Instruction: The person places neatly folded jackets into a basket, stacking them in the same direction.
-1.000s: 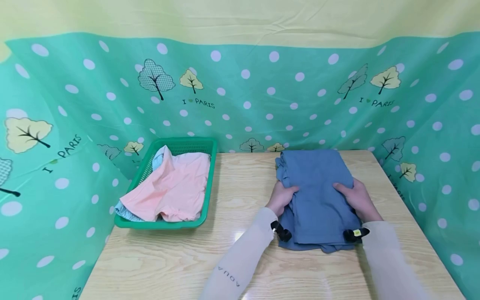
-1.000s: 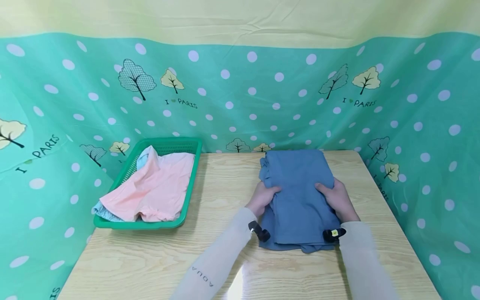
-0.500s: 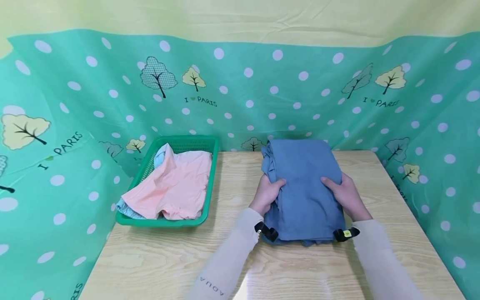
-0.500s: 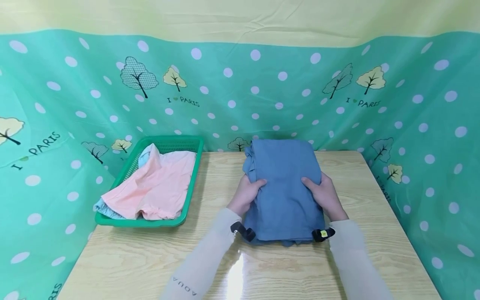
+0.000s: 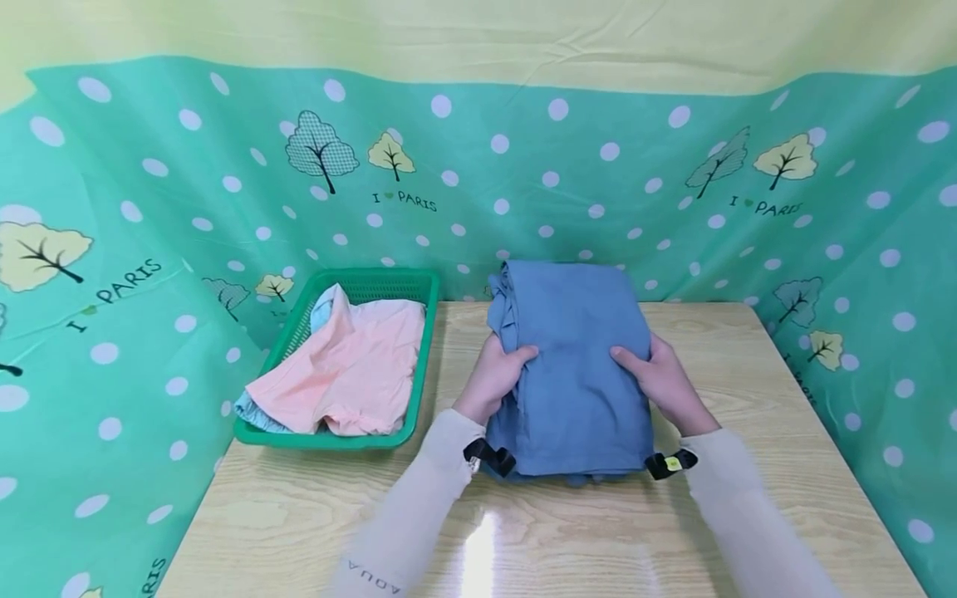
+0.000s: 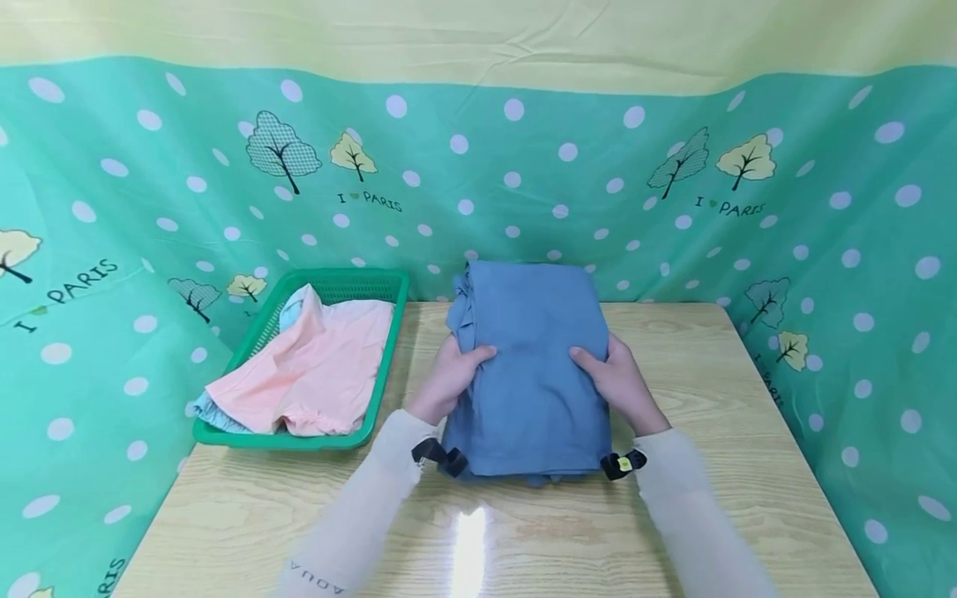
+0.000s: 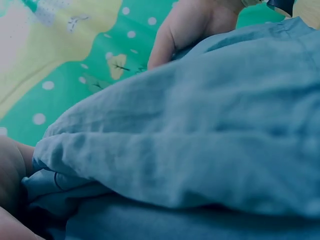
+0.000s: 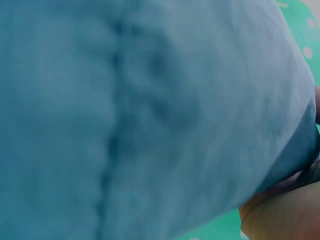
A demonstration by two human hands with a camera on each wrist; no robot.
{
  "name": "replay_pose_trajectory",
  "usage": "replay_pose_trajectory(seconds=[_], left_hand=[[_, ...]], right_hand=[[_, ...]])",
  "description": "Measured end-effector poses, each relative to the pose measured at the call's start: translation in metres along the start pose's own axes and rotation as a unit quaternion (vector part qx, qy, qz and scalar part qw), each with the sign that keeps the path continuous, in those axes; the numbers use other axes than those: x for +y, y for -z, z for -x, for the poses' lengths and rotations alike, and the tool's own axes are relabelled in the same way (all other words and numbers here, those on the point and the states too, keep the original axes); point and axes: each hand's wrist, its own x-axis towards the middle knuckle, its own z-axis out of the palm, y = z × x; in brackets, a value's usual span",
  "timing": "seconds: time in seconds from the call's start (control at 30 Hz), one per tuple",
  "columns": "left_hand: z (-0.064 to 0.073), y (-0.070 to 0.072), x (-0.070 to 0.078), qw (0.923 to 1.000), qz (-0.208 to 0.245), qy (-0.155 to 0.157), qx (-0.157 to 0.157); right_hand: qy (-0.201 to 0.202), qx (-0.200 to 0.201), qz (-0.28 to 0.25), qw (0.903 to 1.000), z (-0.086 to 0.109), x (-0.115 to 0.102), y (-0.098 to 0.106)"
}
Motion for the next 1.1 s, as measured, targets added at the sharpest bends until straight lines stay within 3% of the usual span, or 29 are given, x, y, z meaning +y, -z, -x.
replay_pose_trajectory(seconds=[0.33, 0.6, 0.9, 1.1], left_hand=[[0.01, 0.04, 0.027, 0.9989, -0.043, 0.004, -0.018], [0.018, 0.07, 0.03, 0.997, -0.077, -0.001, 0.0], [0.03, 0.107, 0.022, 0.9963, -0.081, 0.022, -0.02], [0.034, 0.132, 0.027, 0.9952, -0.093, 0.009, -0.031]], right_hand=[[0.027, -0.026, -0.036, 0.9986, -0.012, -0.02, -0.029], [0.03, -0.051, -0.046, 0.9972, -0.018, -0.03, -0.058], [0.038, -0.102, -0.028, 0.9937, -0.019, -0.037, -0.088], [0.053, -0.119, -0.04, 0.9907, -0.022, -0.048, -0.107]])
